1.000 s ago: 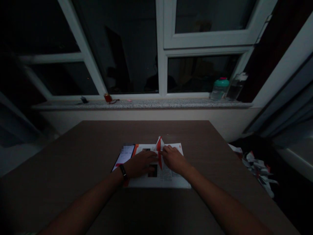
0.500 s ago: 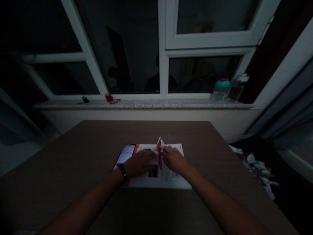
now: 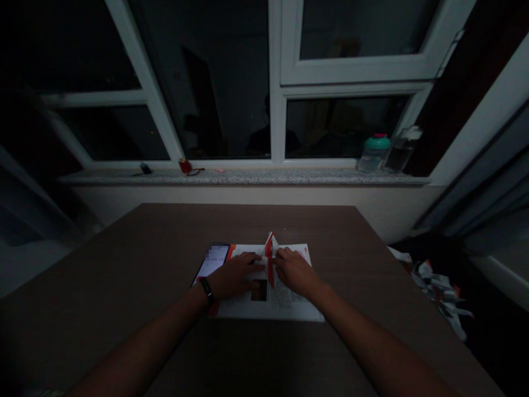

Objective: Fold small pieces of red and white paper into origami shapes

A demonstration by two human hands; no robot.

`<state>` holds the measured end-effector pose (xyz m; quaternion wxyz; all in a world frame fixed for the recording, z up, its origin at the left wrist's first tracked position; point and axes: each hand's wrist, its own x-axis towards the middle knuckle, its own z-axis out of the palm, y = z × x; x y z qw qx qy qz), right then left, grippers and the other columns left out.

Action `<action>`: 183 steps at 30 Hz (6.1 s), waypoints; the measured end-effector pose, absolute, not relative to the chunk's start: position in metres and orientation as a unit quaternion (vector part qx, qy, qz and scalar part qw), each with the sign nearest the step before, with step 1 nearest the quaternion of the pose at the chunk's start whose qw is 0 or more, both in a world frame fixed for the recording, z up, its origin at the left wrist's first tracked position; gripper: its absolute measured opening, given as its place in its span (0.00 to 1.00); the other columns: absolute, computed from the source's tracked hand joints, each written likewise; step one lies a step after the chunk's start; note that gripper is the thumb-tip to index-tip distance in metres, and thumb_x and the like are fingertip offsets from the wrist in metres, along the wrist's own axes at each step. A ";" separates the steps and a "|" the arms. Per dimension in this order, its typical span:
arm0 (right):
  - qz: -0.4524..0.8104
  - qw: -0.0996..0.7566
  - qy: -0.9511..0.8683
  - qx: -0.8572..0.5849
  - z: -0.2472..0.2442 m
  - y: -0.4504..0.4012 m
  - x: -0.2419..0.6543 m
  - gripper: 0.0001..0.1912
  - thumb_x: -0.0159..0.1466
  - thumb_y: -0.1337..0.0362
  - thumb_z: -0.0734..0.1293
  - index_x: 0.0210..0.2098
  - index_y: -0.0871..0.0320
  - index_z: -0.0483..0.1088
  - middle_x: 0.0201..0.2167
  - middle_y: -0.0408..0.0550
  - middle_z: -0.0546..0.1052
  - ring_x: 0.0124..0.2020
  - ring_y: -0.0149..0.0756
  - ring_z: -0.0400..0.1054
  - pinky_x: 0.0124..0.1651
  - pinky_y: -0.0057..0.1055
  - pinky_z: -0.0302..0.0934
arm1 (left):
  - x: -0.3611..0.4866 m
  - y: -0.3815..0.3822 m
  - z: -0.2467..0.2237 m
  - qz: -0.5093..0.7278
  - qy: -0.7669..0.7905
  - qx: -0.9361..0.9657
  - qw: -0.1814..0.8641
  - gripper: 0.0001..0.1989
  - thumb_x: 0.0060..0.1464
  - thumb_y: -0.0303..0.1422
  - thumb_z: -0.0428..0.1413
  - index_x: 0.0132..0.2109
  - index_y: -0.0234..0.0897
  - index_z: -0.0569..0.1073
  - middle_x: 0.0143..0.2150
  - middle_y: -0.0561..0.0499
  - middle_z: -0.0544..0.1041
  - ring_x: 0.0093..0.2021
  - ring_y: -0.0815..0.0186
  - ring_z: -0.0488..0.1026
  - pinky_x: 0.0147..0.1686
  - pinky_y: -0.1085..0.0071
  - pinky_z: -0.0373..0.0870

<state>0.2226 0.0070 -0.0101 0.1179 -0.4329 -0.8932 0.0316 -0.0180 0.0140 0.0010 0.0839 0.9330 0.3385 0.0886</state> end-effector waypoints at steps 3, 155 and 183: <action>0.032 0.122 -0.891 -0.437 -0.010 0.007 0.222 0.16 0.67 0.69 0.61 0.53 0.56 0.71 0.44 0.51 0.69 0.47 0.41 0.61 0.48 0.36 0.55 | -0.017 0.012 0.003 0.088 0.335 0.934 0.090 0.23 0.55 0.41 0.63 0.57 0.43 0.73 0.61 0.44 0.67 0.60 0.51 0.64 0.57 0.53 0.65; 0.068 0.329 -0.774 -0.537 -0.031 0.022 0.251 0.18 0.53 0.77 0.62 0.41 0.58 0.71 0.40 0.51 0.71 0.46 0.44 0.64 0.50 0.38 0.60 | -0.003 -0.004 0.005 0.078 0.380 0.921 0.030 0.24 0.58 0.41 0.60 0.58 0.38 0.66 0.58 0.41 0.69 0.57 0.51 0.67 0.58 0.54 0.63; 0.138 0.331 -0.815 -0.456 -0.039 0.017 0.202 0.08 0.57 0.75 0.66 0.32 0.56 0.66 0.35 0.47 0.69 0.42 0.40 0.63 0.46 0.35 0.58 | -0.011 -0.003 0.008 0.062 0.298 0.946 0.113 0.37 0.49 0.50 0.64 0.61 0.38 0.65 0.61 0.37 0.65 0.59 0.46 0.66 0.56 0.53 0.65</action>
